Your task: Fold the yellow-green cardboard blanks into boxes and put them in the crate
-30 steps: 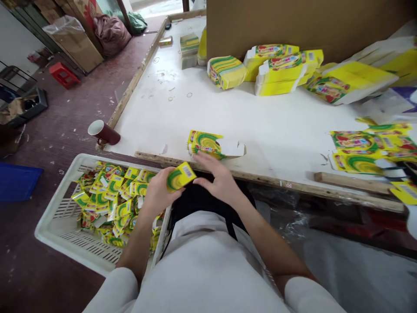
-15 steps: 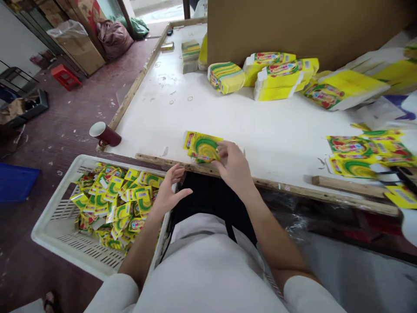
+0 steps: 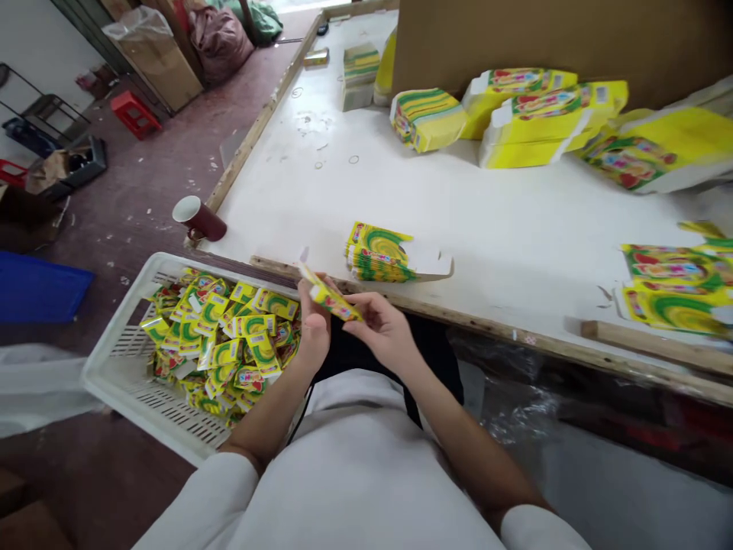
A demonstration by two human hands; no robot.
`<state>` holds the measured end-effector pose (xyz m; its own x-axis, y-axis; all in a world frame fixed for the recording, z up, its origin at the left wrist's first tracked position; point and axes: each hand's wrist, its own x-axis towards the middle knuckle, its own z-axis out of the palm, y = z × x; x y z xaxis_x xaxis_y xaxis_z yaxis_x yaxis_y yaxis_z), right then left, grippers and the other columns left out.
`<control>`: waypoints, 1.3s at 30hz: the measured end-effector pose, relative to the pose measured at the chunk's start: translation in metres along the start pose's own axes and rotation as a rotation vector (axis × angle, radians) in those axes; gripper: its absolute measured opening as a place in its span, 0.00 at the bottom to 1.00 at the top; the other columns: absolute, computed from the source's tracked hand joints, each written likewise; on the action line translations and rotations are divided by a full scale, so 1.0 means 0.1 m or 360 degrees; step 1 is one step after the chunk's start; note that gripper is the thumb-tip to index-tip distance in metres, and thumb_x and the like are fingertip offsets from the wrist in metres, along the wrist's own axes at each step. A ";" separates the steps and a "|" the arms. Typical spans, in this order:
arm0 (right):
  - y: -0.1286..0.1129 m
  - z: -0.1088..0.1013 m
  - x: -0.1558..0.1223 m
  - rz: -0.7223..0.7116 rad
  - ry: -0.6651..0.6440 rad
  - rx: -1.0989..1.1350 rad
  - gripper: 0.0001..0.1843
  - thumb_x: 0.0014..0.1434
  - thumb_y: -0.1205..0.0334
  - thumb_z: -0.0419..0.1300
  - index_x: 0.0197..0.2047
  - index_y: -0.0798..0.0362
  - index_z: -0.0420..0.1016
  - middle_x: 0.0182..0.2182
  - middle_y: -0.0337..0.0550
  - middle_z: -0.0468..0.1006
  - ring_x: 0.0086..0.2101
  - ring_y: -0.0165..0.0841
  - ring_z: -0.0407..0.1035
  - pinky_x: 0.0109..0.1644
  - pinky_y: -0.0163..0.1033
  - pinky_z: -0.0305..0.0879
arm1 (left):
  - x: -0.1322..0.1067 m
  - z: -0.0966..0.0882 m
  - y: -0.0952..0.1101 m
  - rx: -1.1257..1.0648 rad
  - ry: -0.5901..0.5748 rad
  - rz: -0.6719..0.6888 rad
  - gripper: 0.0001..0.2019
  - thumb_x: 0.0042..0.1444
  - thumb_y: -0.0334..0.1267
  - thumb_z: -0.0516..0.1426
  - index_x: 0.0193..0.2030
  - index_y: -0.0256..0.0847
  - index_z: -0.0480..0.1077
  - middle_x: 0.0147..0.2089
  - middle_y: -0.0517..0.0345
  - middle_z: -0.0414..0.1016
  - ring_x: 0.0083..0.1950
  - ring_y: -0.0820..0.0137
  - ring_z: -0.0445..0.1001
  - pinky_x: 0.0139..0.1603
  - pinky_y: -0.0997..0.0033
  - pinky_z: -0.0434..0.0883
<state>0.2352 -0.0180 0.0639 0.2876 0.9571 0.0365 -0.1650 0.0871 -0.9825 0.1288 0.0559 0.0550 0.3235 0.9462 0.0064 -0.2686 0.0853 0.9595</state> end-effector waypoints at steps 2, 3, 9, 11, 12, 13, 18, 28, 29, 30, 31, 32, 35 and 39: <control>0.01 -0.12 0.03 -0.0055 0.0075 -0.0023 0.12 0.54 0.55 0.68 0.41 0.49 0.78 0.33 0.39 0.80 0.33 0.34 0.73 0.38 0.40 0.71 | -0.04 -0.09 -0.07 0.0009 0.0069 0.0084 0.26 0.49 0.63 0.62 0.45 0.44 0.74 0.42 0.56 0.77 0.43 0.67 0.75 0.49 0.65 0.73; 0.01 -0.18 0.03 -0.0104 0.0107 -0.0088 0.09 0.55 0.56 0.68 0.38 0.50 0.80 0.32 0.40 0.80 0.32 0.34 0.73 0.37 0.40 0.71 | -0.05 -0.14 -0.07 0.0058 0.0078 0.0096 0.20 0.52 0.57 0.64 0.42 0.43 0.76 0.40 0.58 0.78 0.40 0.69 0.76 0.48 0.67 0.73; -0.12 -0.47 -0.01 -0.0658 0.0108 -0.1038 0.08 0.62 0.65 0.62 0.40 0.47 0.83 0.31 0.41 0.81 0.33 0.34 0.73 0.39 0.41 0.70 | 0.06 -0.47 0.43 0.0559 -0.0507 0.0084 0.35 0.56 0.67 0.54 0.58 0.41 0.72 0.58 0.45 0.76 0.60 0.55 0.73 0.63 0.57 0.67; -0.16 -0.49 -0.03 -0.0852 0.0047 -0.1372 0.11 0.63 0.68 0.60 0.40 0.45 0.83 0.30 0.41 0.81 0.35 0.34 0.72 0.46 0.44 0.69 | 0.08 -0.51 0.59 0.0766 -0.0702 0.0154 0.49 0.46 0.73 0.56 0.68 0.41 0.60 0.67 0.40 0.66 0.69 0.49 0.63 0.69 0.52 0.59; -0.17 -0.46 -0.04 -0.0947 -0.0016 -0.1469 0.12 0.64 0.69 0.59 0.40 0.44 0.83 0.30 0.40 0.80 0.36 0.34 0.72 0.51 0.46 0.68 | 0.08 -0.50 0.63 0.0930 -0.0800 0.0157 0.55 0.41 0.72 0.60 0.70 0.40 0.56 0.70 0.39 0.62 0.70 0.47 0.60 0.70 0.50 0.58; -0.18 -0.43 -0.05 -0.1034 -0.0074 -0.1508 0.13 0.64 0.70 0.58 0.41 0.43 0.83 0.30 0.39 0.80 0.38 0.34 0.72 0.57 0.48 0.65 | 0.06 -0.47 0.63 0.1109 -0.0898 0.0132 0.56 0.38 0.68 0.65 0.70 0.40 0.55 0.70 0.38 0.61 0.70 0.46 0.61 0.69 0.49 0.59; -0.15 -0.19 -0.09 -0.0891 0.0349 -0.1041 0.29 0.60 0.58 0.65 0.64 0.43 0.67 0.60 0.48 0.70 0.64 0.46 0.59 0.70 0.59 0.50 | -0.11 -0.22 0.43 0.1578 -0.0880 0.0089 0.33 0.50 0.43 0.66 0.62 0.41 0.60 0.56 0.47 0.75 0.55 0.55 0.76 0.55 0.57 0.73; 0.07 -0.16 -0.02 0.0556 -0.0279 0.0532 0.35 0.54 0.43 0.67 0.62 0.46 0.69 0.57 0.47 0.76 0.58 0.43 0.69 0.65 0.53 0.63 | -0.22 -0.15 0.23 0.1621 -0.0933 0.0726 0.34 0.54 0.36 0.62 0.64 0.44 0.51 0.57 0.46 0.68 0.58 0.58 0.72 0.53 0.59 0.73; 0.09 -0.17 -0.01 0.0535 -0.0225 0.0509 0.38 0.53 0.41 0.67 0.63 0.47 0.68 0.57 0.49 0.76 0.58 0.44 0.70 0.65 0.53 0.63 | -0.22 -0.16 0.22 0.1632 -0.0899 0.0723 0.31 0.53 0.35 0.61 0.61 0.44 0.53 0.54 0.48 0.69 0.54 0.59 0.74 0.50 0.60 0.74; 0.11 -0.17 -0.01 0.0487 -0.0170 0.0479 0.41 0.53 0.38 0.66 0.64 0.49 0.66 0.58 0.51 0.76 0.57 0.45 0.70 0.65 0.54 0.64 | -0.21 -0.17 0.21 0.1643 -0.0880 0.0695 0.28 0.53 0.35 0.61 0.58 0.44 0.54 0.51 0.50 0.70 0.50 0.60 0.75 0.47 0.61 0.74; 0.12 -0.17 -0.02 0.0408 -0.0132 0.0432 0.43 0.54 0.37 0.64 0.66 0.49 0.63 0.59 0.52 0.75 0.58 0.45 0.70 0.65 0.54 0.63 | -0.21 -0.17 0.20 0.1653 -0.0885 0.0641 0.27 0.51 0.34 0.61 0.56 0.44 0.55 0.49 0.51 0.70 0.48 0.61 0.76 0.45 0.62 0.74; 0.12 -0.16 -0.03 0.0303 -0.0124 0.0350 0.44 0.55 0.37 0.63 0.69 0.49 0.60 0.61 0.52 0.72 0.59 0.45 0.68 0.66 0.54 0.62 | -0.20 -0.18 0.20 0.1653 -0.0910 0.0567 0.27 0.50 0.33 0.61 0.55 0.45 0.55 0.48 0.52 0.70 0.46 0.61 0.76 0.43 0.62 0.74; 0.10 -0.13 -0.10 -0.0082 -0.0182 -0.0133 0.37 0.61 0.49 0.62 0.71 0.44 0.57 0.68 0.46 0.63 0.66 0.42 0.59 0.70 0.51 0.56 | -0.16 -0.18 0.16 0.1547 -0.0990 0.0361 0.36 0.47 0.30 0.61 0.61 0.44 0.49 0.49 0.51 0.70 0.44 0.62 0.77 0.41 0.65 0.74; 0.12 -0.14 -0.15 -0.0353 -0.0086 -0.0688 0.25 0.65 0.68 0.52 0.62 0.38 0.71 0.67 0.37 0.64 0.64 0.37 0.62 0.68 0.46 0.61 | -0.11 -0.17 0.12 0.1477 -0.0818 0.0336 0.44 0.48 0.33 0.62 0.67 0.40 0.41 0.56 0.42 0.65 0.51 0.60 0.75 0.48 0.61 0.74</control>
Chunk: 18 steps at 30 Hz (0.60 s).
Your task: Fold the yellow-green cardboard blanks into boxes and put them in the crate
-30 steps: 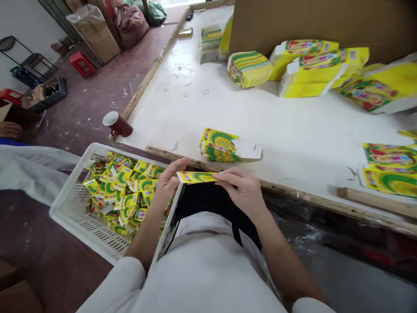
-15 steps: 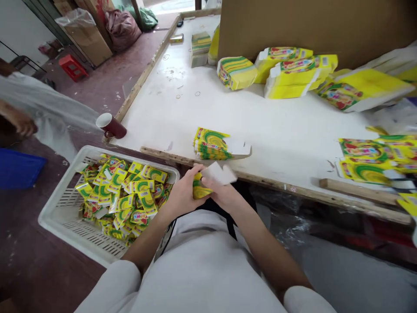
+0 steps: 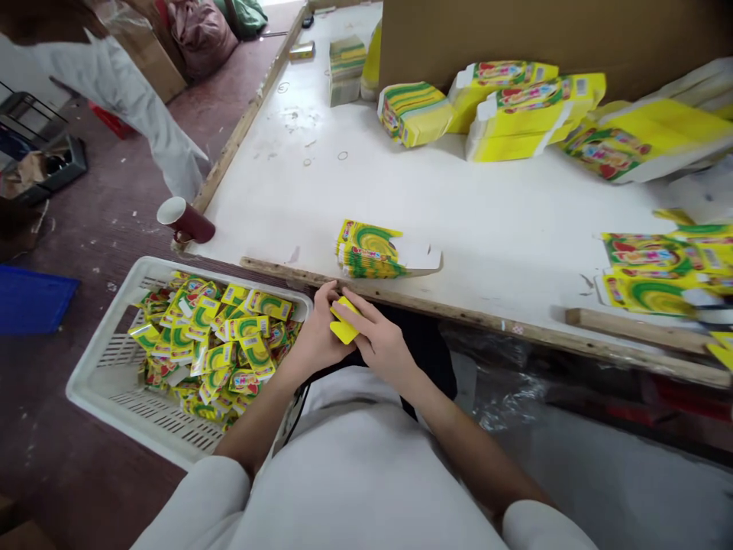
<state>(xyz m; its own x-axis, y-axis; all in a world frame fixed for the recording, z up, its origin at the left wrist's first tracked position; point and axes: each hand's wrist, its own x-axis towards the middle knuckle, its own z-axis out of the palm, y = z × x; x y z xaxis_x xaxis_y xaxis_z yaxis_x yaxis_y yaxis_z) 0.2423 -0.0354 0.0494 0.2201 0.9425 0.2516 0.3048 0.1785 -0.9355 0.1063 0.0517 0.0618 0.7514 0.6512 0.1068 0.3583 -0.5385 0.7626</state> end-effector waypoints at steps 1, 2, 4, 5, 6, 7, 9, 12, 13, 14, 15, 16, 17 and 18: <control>0.02 -0.01 0.00 0.0004 0.0078 -0.0041 0.26 0.65 0.70 0.51 0.61 0.38 0.72 0.66 0.37 0.66 0.63 0.36 0.65 0.67 0.45 0.63 | 0.00 -0.01 -0.01 0.0079 0.0046 -0.0036 0.42 0.47 0.34 0.63 0.65 0.39 0.45 0.56 0.42 0.65 0.53 0.59 0.74 0.51 0.58 0.73; 0.05 -0.03 0.00 0.0019 0.0158 -0.0051 0.25 0.65 0.70 0.51 0.61 0.39 0.72 0.65 0.39 0.68 0.62 0.37 0.66 0.66 0.45 0.65 | 0.00 -0.03 -0.01 0.0176 0.0078 -0.0076 0.38 0.47 0.36 0.64 0.63 0.39 0.50 0.55 0.43 0.66 0.53 0.57 0.73 0.52 0.56 0.73; 0.10 -0.07 0.01 0.0049 0.0193 -0.0034 0.25 0.65 0.67 0.55 0.63 0.42 0.70 0.65 0.44 0.68 0.61 0.39 0.67 0.64 0.46 0.67 | -0.03 -0.10 -0.01 0.0337 0.0104 -0.0134 0.30 0.48 0.39 0.65 0.56 0.40 0.59 0.51 0.47 0.71 0.52 0.57 0.73 0.52 0.55 0.72; 0.12 -0.10 0.01 0.0049 0.0134 -0.0042 0.25 0.64 0.65 0.57 0.64 0.43 0.70 0.65 0.45 0.67 0.61 0.40 0.67 0.63 0.46 0.68 | -0.04 -0.15 -0.01 0.0379 0.0103 -0.0143 0.26 0.49 0.41 0.65 0.53 0.41 0.62 0.49 0.49 0.72 0.51 0.57 0.74 0.51 0.55 0.72; 0.13 -0.12 0.01 0.0043 0.0045 -0.0075 0.25 0.64 0.64 0.58 0.63 0.44 0.70 0.66 0.46 0.66 0.62 0.41 0.67 0.63 0.47 0.68 | -0.06 -0.19 -0.01 0.0401 0.0104 -0.0138 0.25 0.49 0.42 0.66 0.52 0.42 0.64 0.47 0.51 0.74 0.50 0.58 0.74 0.51 0.56 0.72; 0.13 -0.15 0.01 0.0033 -0.0040 -0.0134 0.24 0.64 0.63 0.59 0.62 0.44 0.71 0.67 0.47 0.64 0.62 0.41 0.66 0.63 0.47 0.68 | -0.08 -0.23 -0.01 0.0412 0.0103 -0.0129 0.24 0.49 0.43 0.66 0.51 0.42 0.65 0.47 0.52 0.75 0.49 0.59 0.75 0.51 0.57 0.72; 0.09 -0.21 0.00 0.0005 -0.0145 -0.0278 0.19 0.65 0.63 0.58 0.57 0.45 0.76 0.67 0.48 0.64 0.61 0.42 0.67 0.63 0.49 0.68 | -0.11 -0.29 0.00 0.0410 0.0095 -0.0127 0.25 0.48 0.44 0.67 0.52 0.43 0.67 0.47 0.52 0.76 0.49 0.59 0.76 0.50 0.58 0.73; 0.01 -0.32 0.02 -0.0077 -0.0235 -0.0379 0.14 0.65 0.62 0.58 0.51 0.47 0.80 0.63 0.51 0.69 0.59 0.42 0.69 0.62 0.51 0.68 | -0.11 -0.33 0.03 0.0331 0.0067 -0.0131 0.28 0.45 0.45 0.68 0.53 0.43 0.68 0.47 0.53 0.78 0.48 0.60 0.77 0.49 0.60 0.73; -0.02 -0.34 0.02 -0.0103 -0.0263 -0.0389 0.13 0.64 0.62 0.59 0.50 0.46 0.80 0.62 0.51 0.70 0.58 0.42 0.69 0.62 0.51 0.68 | -0.10 -0.33 0.05 0.0310 0.0064 -0.0110 0.28 0.45 0.45 0.69 0.53 0.44 0.68 0.47 0.53 0.78 0.47 0.60 0.78 0.49 0.60 0.73; -0.05 -0.35 0.04 -0.0109 -0.0270 -0.0402 0.13 0.63 0.63 0.60 0.49 0.46 0.81 0.61 0.50 0.71 0.58 0.42 0.70 0.62 0.52 0.68 | -0.09 -0.32 0.07 0.0309 0.0069 -0.0079 0.28 0.44 0.45 0.69 0.52 0.44 0.69 0.47 0.54 0.78 0.47 0.60 0.78 0.49 0.60 0.73; -0.07 -0.34 0.05 -0.0098 -0.0245 -0.0418 0.12 0.62 0.63 0.61 0.48 0.46 0.81 0.60 0.50 0.71 0.57 0.42 0.70 0.61 0.52 0.68 | -0.08 -0.31 0.09 0.0331 0.0085 -0.0047 0.27 0.45 0.45 0.69 0.52 0.44 0.69 0.47 0.53 0.78 0.47 0.60 0.78 0.49 0.61 0.73; -0.08 -0.32 0.06 -0.0080 -0.0199 -0.0429 0.12 0.62 0.64 0.61 0.47 0.46 0.81 0.60 0.50 0.71 0.57 0.43 0.70 0.61 0.53 0.68 | -0.06 -0.30 0.11 0.0367 0.0107 -0.0021 0.27 0.45 0.45 0.68 0.52 0.44 0.69 0.47 0.53 0.78 0.48 0.60 0.77 0.49 0.61 0.73; -0.09 -0.28 0.07 -0.0063 -0.0147 -0.0430 0.12 0.61 0.65 0.61 0.47 0.47 0.81 0.60 0.50 0.71 0.57 0.43 0.70 0.61 0.53 0.68 | -0.05 -0.30 0.13 0.0410 0.0131 -0.0012 0.26 0.46 0.45 0.68 0.52 0.43 0.69 0.47 0.53 0.78 0.48 0.59 0.77 0.50 0.60 0.72; -0.10 -0.24 0.09 -0.0054 -0.0106 -0.0418 0.13 0.61 0.65 0.61 0.48 0.47 0.80 0.60 0.50 0.71 0.58 0.43 0.69 0.62 0.53 0.67 | -0.04 -0.32 0.13 0.0446 0.0141 -0.0021 0.26 0.47 0.45 0.67 0.52 0.43 0.69 0.47 0.52 0.78 0.48 0.59 0.77 0.50 0.60 0.72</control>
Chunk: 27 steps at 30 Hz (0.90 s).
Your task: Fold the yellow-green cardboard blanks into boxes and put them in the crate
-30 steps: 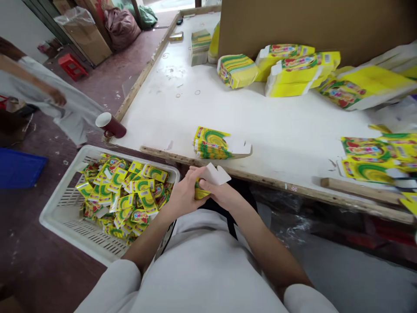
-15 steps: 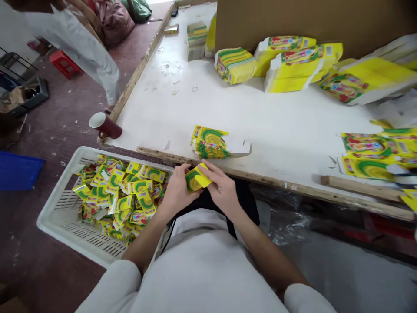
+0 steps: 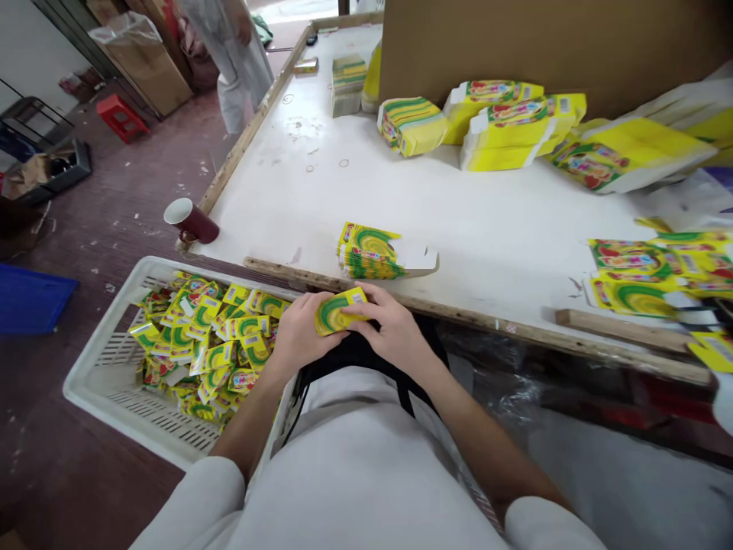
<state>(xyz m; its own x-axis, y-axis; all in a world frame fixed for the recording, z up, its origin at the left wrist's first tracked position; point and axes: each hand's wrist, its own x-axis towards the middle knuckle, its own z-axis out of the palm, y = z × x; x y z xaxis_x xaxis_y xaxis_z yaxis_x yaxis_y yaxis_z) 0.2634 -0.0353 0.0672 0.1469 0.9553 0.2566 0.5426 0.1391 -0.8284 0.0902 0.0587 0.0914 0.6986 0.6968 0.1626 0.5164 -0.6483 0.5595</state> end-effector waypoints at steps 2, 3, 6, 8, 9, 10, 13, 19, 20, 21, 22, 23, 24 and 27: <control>-0.02 0.04 0.06 -0.0023 0.0048 0.0037 0.20 0.61 0.64 0.62 0.56 0.48 0.75 0.61 0.52 0.70 0.60 0.43 0.66 0.64 0.53 0.64 | -0.02 -0.09 -0.07 0.0053 -0.0037 -0.0081 0.25 0.48 0.45 0.66 0.53 0.43 0.68 0.48 0.52 0.77 0.50 0.59 0.76 0.51 0.60 0.72; -0.01 0.03 0.11 -0.0046 0.0082 0.0036 0.25 0.60 0.62 0.63 0.61 0.49 0.71 0.61 0.53 0.70 0.61 0.44 0.65 0.65 0.53 0.63 | -0.06 -0.16 -0.15 0.0097 -0.0081 -0.0150 0.25 0.49 0.46 0.66 0.53 0.43 0.68 0.49 0.52 0.77 0.50 0.58 0.76 0.52 0.59 0.72; 0.11 -0.12 0.29 -0.0035 0.0343 -0.0165 0.30 0.61 0.60 0.63 0.66 0.52 0.64 0.61 0.56 0.70 0.61 0.45 0.63 0.67 0.53 0.59 | -0.25 -0.50 -0.51 0.0476 -0.0192 -0.0458 0.27 0.50 0.51 0.64 0.55 0.42 0.68 0.51 0.47 0.77 0.53 0.51 0.74 0.55 0.52 0.69; 0.27 -0.24 0.43 0.0075 0.0497 -0.0412 0.26 0.62 0.62 0.61 0.63 0.55 0.67 0.58 0.58 0.72 0.59 0.49 0.65 0.65 0.57 0.59 | -0.40 -0.72 -0.77 0.0837 -0.0147 -0.0707 0.36 0.48 0.56 0.64 0.59 0.37 0.66 0.57 0.37 0.73 0.59 0.42 0.69 0.59 0.42 0.64; 0.36 -0.28 0.49 0.0150 0.0490 -0.0524 0.25 0.62 0.63 0.60 0.61 0.56 0.69 0.54 0.60 0.74 0.56 0.51 0.66 0.62 0.59 0.61 | -0.46 -0.79 -0.88 0.0908 -0.0118 -0.0809 0.38 0.48 0.57 0.63 0.61 0.35 0.64 0.60 0.34 0.71 0.61 0.40 0.68 0.60 0.39 0.63; 0.45 -0.31 0.54 0.0219 0.0460 -0.0613 0.22 0.62 0.64 0.60 0.59 0.57 0.71 0.50 0.60 0.76 0.52 0.53 0.68 0.59 0.60 0.62 | -0.51 -0.83 -0.96 0.0899 -0.0108 -0.0864 0.39 0.49 0.59 0.62 0.63 0.34 0.63 0.61 0.32 0.70 0.62 0.40 0.67 0.60 0.39 0.63; 0.58 -0.32 0.62 0.0290 0.0400 -0.0752 0.18 0.61 0.65 0.59 0.54 0.56 0.74 0.43 0.58 0.76 0.45 0.52 0.69 0.52 0.59 0.65 | -0.54 -0.72 -0.98 0.0474 -0.0144 -0.0843 0.35 0.53 0.58 0.60 0.61 0.37 0.64 0.59 0.38 0.73 0.60 0.48 0.71 0.61 0.45 0.66; 0.17 -0.24 0.41 0.0167 0.0488 -0.0429 0.26 0.55 0.67 0.64 0.57 0.52 0.66 0.40 0.49 0.75 0.43 0.47 0.70 0.52 0.55 0.65 | -0.11 0.06 -0.39 -0.0818 -0.0147 -0.0328 0.45 0.46 0.61 0.65 0.67 0.46 0.55 0.64 0.42 0.69 0.64 0.55 0.70 0.62 0.51 0.68; 0.07 -0.20 0.34 0.0136 0.0423 -0.0261 0.27 0.55 0.66 0.65 0.57 0.51 0.65 0.39 0.47 0.74 0.41 0.45 0.70 0.50 0.53 0.67 | -0.03 0.18 -0.27 -0.1023 -0.0071 -0.0235 0.49 0.43 0.65 0.65 0.67 0.46 0.54 0.64 0.41 0.67 0.64 0.54 0.69 0.61 0.52 0.69; -0.02 -0.15 0.27 0.0120 0.0335 -0.0077 0.27 0.56 0.65 0.65 0.57 0.50 0.65 0.38 0.45 0.74 0.40 0.42 0.70 0.49 0.50 0.68 | 0.04 0.28 -0.15 -0.1186 0.0013 -0.0196 0.48 0.43 0.70 0.61 0.66 0.47 0.55 0.62 0.42 0.68 0.63 0.54 0.70 0.59 0.52 0.71; -0.10 -0.08 0.20 0.0107 0.0221 0.0126 0.26 0.56 0.63 0.65 0.57 0.49 0.64 0.37 0.43 0.74 0.38 0.40 0.70 0.47 0.48 0.69 | 0.10 0.36 -0.03 -0.1294 0.0104 -0.0213 0.44 0.47 0.73 0.55 0.64 0.47 0.57 0.59 0.43 0.70 0.60 0.55 0.72 0.56 0.53 0.73; -0.17 -0.01 0.13 0.0107 0.0115 0.0355 0.27 0.56 0.61 0.66 0.57 0.49 0.63 0.37 0.42 0.73 0.37 0.38 0.70 0.45 0.45 0.70 | 0.16 0.41 0.07 -0.1364 0.0193 -0.0257 0.40 0.52 0.74 0.48 0.62 0.47 0.59 0.55 0.45 0.72 0.55 0.57 0.74 0.52 0.54 0.74; -0.21 0.06 0.08 0.0108 0.0036 0.0562 0.29 0.56 0.58 0.67 0.58 0.49 0.63 0.39 0.42 0.74 0.37 0.36 0.70 0.44 0.43 0.70 | 0.21 0.44 0.15 -0.1407 0.0294 -0.0314 0.36 0.56 0.72 0.42 0.59 0.47 0.60 0.51 0.46 0.72 0.50 0.60 0.75 0.49 0.55 0.75; -0.27 0.24 -0.01 0.0153 -0.0041 0.0864 0.34 0.55 0.51 0.68 0.60 0.49 0.63 0.46 0.46 0.73 0.42 0.36 0.70 0.44 0.41 0.71 | 0.32 0.46 0.27 -0.1464 0.0597 -0.0409 0.32 0.60 0.68 0.36 0.52 0.47 0.63 0.38 0.53 0.69 0.37 0.66 0.72 0.42 0.61 0.74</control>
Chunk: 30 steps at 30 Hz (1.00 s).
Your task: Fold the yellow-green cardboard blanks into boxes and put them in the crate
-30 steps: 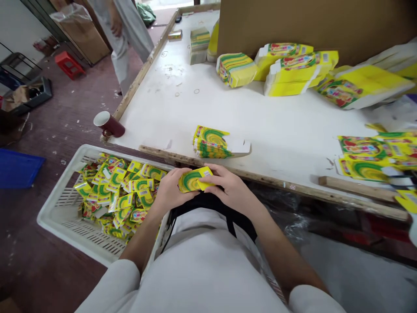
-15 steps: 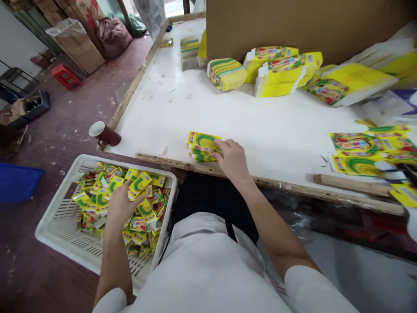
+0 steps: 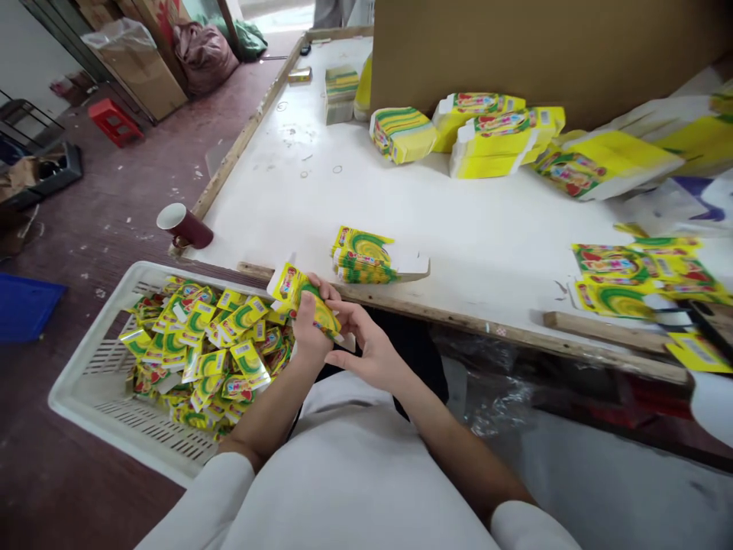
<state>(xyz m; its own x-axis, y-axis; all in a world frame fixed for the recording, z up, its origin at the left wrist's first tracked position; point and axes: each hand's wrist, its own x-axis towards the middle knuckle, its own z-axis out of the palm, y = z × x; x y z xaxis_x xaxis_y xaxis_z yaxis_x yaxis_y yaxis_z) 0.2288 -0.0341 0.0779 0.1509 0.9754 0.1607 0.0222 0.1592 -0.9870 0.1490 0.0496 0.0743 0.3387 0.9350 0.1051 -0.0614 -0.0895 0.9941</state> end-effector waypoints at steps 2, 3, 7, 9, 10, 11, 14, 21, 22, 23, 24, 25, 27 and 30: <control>0.03 0.03 0.02 0.0031 0.0068 -0.0061 0.32 0.54 0.51 0.69 0.59 0.50 0.67 0.46 0.46 0.74 0.41 0.36 0.70 0.44 0.41 0.71 | 0.03 -0.01 -0.01 -0.0043 0.0065 0.0008 0.33 0.58 0.71 0.39 0.50 0.47 0.64 0.36 0.56 0.67 0.36 0.68 0.70 0.42 0.64 0.73; 0.04 0.02 0.05 0.0037 0.0125 -0.0104 0.29 0.55 0.52 0.68 0.58 0.50 0.70 0.44 0.46 0.75 0.39 0.36 0.70 0.43 0.41 0.70 | 0.03 -0.04 -0.03 -0.0063 0.0062 0.0002 0.34 0.57 0.73 0.40 0.50 0.46 0.64 0.37 0.55 0.68 0.37 0.68 0.71 0.43 0.64 0.73; 0.08 -0.15 0.16 -0.0013 0.0325 -0.0202 0.14 0.59 0.55 0.64 0.48 0.48 0.80 0.38 0.43 0.79 0.35 0.35 0.71 0.41 0.41 0.69 | -0.06 -0.22 -0.17 -0.0079 0.0050 -0.0031 0.35 0.51 0.74 0.51 0.51 0.45 0.67 0.44 0.53 0.74 0.46 0.65 0.74 0.50 0.62 0.73; 0.09 -0.26 0.17 -0.0080 0.0339 -0.0276 0.09 0.60 0.56 0.63 0.42 0.47 0.83 0.32 0.41 0.79 0.32 0.34 0.71 0.38 0.39 0.69 | -0.10 -0.35 -0.23 0.0015 0.0104 -0.0094 0.27 0.53 0.66 0.57 0.44 0.44 0.71 0.40 0.55 0.76 0.43 0.65 0.76 0.49 0.61 0.74; 0.09 -0.30 0.17 -0.0125 0.0332 -0.0332 0.08 0.61 0.57 0.63 0.41 0.46 0.84 0.30 0.40 0.78 0.31 0.33 0.71 0.36 0.39 0.69 | -0.10 -0.42 -0.24 0.0073 0.0095 -0.0139 0.23 0.54 0.63 0.59 0.39 0.43 0.73 0.38 0.56 0.77 0.41 0.65 0.76 0.48 0.60 0.74; 0.09 -0.35 0.15 -0.0180 0.0321 -0.0406 0.08 0.62 0.58 0.62 0.40 0.46 0.84 0.29 0.40 0.77 0.29 0.32 0.70 0.34 0.38 0.68 | -0.09 -0.50 -0.22 0.0129 0.0034 -0.0176 0.21 0.54 0.60 0.59 0.37 0.42 0.74 0.37 0.55 0.78 0.40 0.64 0.77 0.48 0.59 0.75; 0.10 -0.46 0.10 -0.0334 0.0294 -0.0809 0.11 0.65 0.61 0.59 0.44 0.42 0.84 0.29 0.41 0.76 0.32 0.33 0.70 0.38 0.40 0.69 | 0.02 -0.75 -0.04 0.0182 -0.0309 -0.0107 0.29 0.54 0.65 0.57 0.48 0.41 0.76 0.49 0.46 0.80 0.52 0.55 0.77 0.56 0.53 0.72; 0.05 -0.39 0.01 -0.0722 0.0195 -0.1321 0.15 0.66 0.64 0.58 0.51 0.36 0.78 0.43 0.41 0.80 0.50 0.38 0.70 0.65 0.53 0.57 | 0.05 -0.72 0.34 0.0954 -0.0973 0.0025 0.49 0.42 0.54 0.69 0.69 0.43 0.54 0.65 0.41 0.68 0.63 0.50 0.70 0.60 0.52 0.69; 0.05 -0.36 0.00 -0.0700 0.0303 -0.1218 0.17 0.64 0.60 0.60 0.56 0.36 0.75 0.51 0.43 0.77 0.56 0.41 0.67 0.68 0.56 0.54 | 0.01 -0.65 0.33 0.1051 -0.0973 0.0002 0.43 0.46 0.49 0.68 0.67 0.43 0.55 0.60 0.44 0.71 0.58 0.53 0.74 0.56 0.55 0.72; 0.06 -0.32 0.00 -0.0630 0.0457 -0.1067 0.24 0.63 0.56 0.62 0.62 0.37 0.69 0.58 0.46 0.72 0.61 0.44 0.62 0.69 0.58 0.52 | -0.03 -0.59 0.30 0.1104 -0.0950 0.0002 0.37 0.50 0.44 0.66 0.65 0.43 0.56 0.56 0.48 0.74 0.54 0.56 0.76 0.53 0.58 0.73; 0.07 -0.29 0.00 -0.0518 0.0605 -0.0867 0.31 0.62 0.53 0.63 0.66 0.39 0.62 0.64 0.49 0.66 0.64 0.46 0.57 0.69 0.59 0.52 | -0.07 -0.52 0.26 0.1127 -0.0928 0.0027 0.34 0.51 0.41 0.64 0.63 0.43 0.57 0.53 0.50 0.74 0.51 0.59 0.77 0.50 0.60 0.74; 0.09 -0.27 0.01 -0.0372 0.0692 -0.0621 0.36 0.61 0.50 0.63 0.69 0.42 0.57 0.66 0.51 0.61 0.66 0.47 0.55 0.68 0.59 0.54 | -0.11 -0.47 0.23 0.1131 -0.0912 0.0079 0.33 0.52 0.39 0.63 0.63 0.42 0.55 0.53 0.50 0.74 0.50 0.60 0.77 0.49 0.62 0.74; 0.15 -0.22 0.02 -0.0014 0.0614 -0.0052 0.39 0.60 0.48 0.63 0.70 0.44 0.54 0.66 0.52 0.63 0.65 0.45 0.59 0.66 0.56 0.60 | -0.18 -0.40 0.16 0.1105 -0.0923 0.0245 0.37 0.50 0.36 0.62 0.64 0.42 0.50 0.58 0.45 0.69 0.55 0.58 0.75 0.50 0.62 0.74; 0.26 -0.15 0.04 0.0520 0.0112 0.0693 0.35 0.58 0.45 0.64 0.64 0.47 0.64 0.58 0.51 0.74 0.58 0.44 0.69 0.63 0.53 0.66 | -0.24 -0.36 0.09 0.1066 -0.0888 0.0567 0.39 0.47 0.33 0.61 0.64 0.42 0.46 0.61 0.41 0.63 0.60 0.56 0.71 0.53 0.59 0.73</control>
<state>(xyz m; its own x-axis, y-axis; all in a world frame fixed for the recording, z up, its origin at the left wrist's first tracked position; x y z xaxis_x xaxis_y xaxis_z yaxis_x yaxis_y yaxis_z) 0.2445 -0.0283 0.0530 0.1474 0.9745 -0.1692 -0.4457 -0.0872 -0.8909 0.1065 0.0388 0.0798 0.8155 0.5305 0.2312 0.2461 -0.6795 0.6912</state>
